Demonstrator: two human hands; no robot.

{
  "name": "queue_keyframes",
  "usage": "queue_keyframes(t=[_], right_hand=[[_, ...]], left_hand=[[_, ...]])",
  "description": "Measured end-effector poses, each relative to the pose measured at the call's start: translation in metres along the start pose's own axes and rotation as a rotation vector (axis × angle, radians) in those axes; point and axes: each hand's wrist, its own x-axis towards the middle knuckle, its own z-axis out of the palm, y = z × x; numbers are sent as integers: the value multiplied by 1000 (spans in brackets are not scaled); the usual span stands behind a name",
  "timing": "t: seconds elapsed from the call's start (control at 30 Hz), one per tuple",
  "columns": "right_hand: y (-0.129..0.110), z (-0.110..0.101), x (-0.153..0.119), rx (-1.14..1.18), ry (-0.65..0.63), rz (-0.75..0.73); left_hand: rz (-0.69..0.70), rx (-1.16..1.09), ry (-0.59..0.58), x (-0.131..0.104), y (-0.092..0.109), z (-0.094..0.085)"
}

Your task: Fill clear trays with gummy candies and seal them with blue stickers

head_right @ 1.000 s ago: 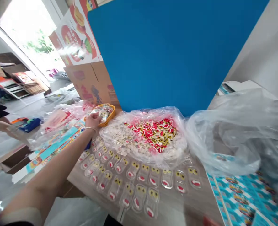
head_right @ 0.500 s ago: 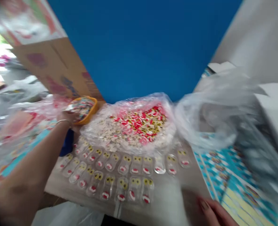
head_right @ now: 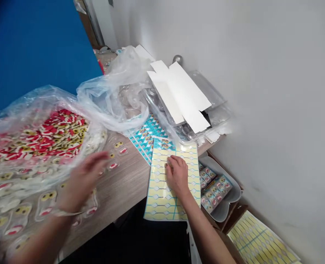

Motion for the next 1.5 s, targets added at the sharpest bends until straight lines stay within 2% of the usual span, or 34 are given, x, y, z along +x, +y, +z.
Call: queue_keyframes(t=[0.1, 0.17, 0.2, 0.27, 0.33, 0.4, 0.57, 0.7, 0.87, 0.97, 1.07, 1.17, 1.23, 1.3, 1.4, 1.5], right_hand=[[4, 4, -12, 38, 10, -28], [3, 0, -17, 75, 10, -27], [1, -3, -19, 89, 1, -21], [-4, -10, -18, 115, -29, 6], [-12, -15, -9, 154, -65, 7], [-22, -16, 7, 219, -98, -58], [-37, -2, 47, 341, -233, -245], [-36, 9, 50, 408, -291, -297], [-42, 15, 41, 375, -249, -309], [-50, 18, 41, 372, -226, -246], [-54, 20, 42, 506, -201, -51], [-54, 20, 44, 613, -248, 82], [-53, 18, 45, 624, -294, 39], [-53, 16, 45, 592, -312, -69], [-53, 15, 42, 474, -316, -214], [-55, 18, 41, 319, -292, -283]], left_hand=[[-85, -158, -160, 3, 11, 83], [-171, -239, -187, 11, 11, 128], [-199, -261, -192, 14, 10, 143], [-228, -283, -194, 14, 5, 154], [-259, -325, -204, 7, 2, 150], [-277, -371, -222, -3, 2, 140], [-269, -455, -249, -21, 8, 125], [-271, -490, -254, -24, 8, 118], [-272, -541, -254, -27, 4, 113], [-332, -647, -213, -30, 3, 114], [-415, -737, -196, -34, 2, 116], [-433, -749, -193, -36, 0, 115], [-430, -748, -176, -36, -1, 113], [-399, -720, -156, -35, -3, 112], [-317, -616, -135, -33, -6, 111], [-279, -563, -125, -34, -7, 112]])
